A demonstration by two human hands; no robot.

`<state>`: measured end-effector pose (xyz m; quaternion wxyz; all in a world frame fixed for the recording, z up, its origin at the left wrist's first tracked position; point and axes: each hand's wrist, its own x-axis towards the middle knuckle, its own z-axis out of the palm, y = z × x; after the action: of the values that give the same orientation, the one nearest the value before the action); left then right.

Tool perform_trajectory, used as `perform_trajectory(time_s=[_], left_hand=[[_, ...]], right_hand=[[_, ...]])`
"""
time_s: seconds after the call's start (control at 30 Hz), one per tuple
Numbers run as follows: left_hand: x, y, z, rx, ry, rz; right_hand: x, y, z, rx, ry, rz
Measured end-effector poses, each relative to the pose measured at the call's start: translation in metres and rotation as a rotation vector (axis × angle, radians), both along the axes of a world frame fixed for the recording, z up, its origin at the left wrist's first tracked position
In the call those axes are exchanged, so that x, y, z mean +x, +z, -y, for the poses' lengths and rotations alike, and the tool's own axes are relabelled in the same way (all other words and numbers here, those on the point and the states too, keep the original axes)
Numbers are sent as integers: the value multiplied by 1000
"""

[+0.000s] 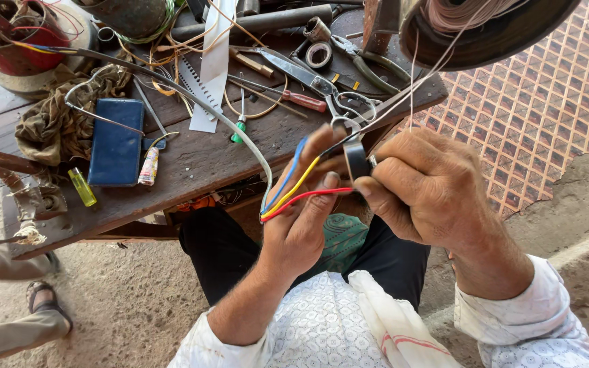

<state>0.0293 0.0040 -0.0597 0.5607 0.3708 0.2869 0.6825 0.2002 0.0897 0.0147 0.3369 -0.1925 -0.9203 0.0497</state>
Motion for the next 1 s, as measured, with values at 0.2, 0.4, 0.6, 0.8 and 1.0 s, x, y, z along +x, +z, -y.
perform_trajectory(time_s=[0.2, 0.4, 0.6, 0.8, 1.0], left_hand=[[1, -10, -3, -44, 45, -84], [-4, 10, -7, 193, 58, -253], [-21, 13, -10, 54, -31, -455], [-26, 6, -12, 315, 160, -864], [-20, -7, -8, 413, 165, -787]], right_hand=[[-1, -2, -1, -33, -3, -21], [0, 1, 0, -150, -42, 26], [2, 6, -2, -414, 69, -46], [9, 0, -9, -296, 166, 16], [8, -15, -9, -256, 218, -90]])
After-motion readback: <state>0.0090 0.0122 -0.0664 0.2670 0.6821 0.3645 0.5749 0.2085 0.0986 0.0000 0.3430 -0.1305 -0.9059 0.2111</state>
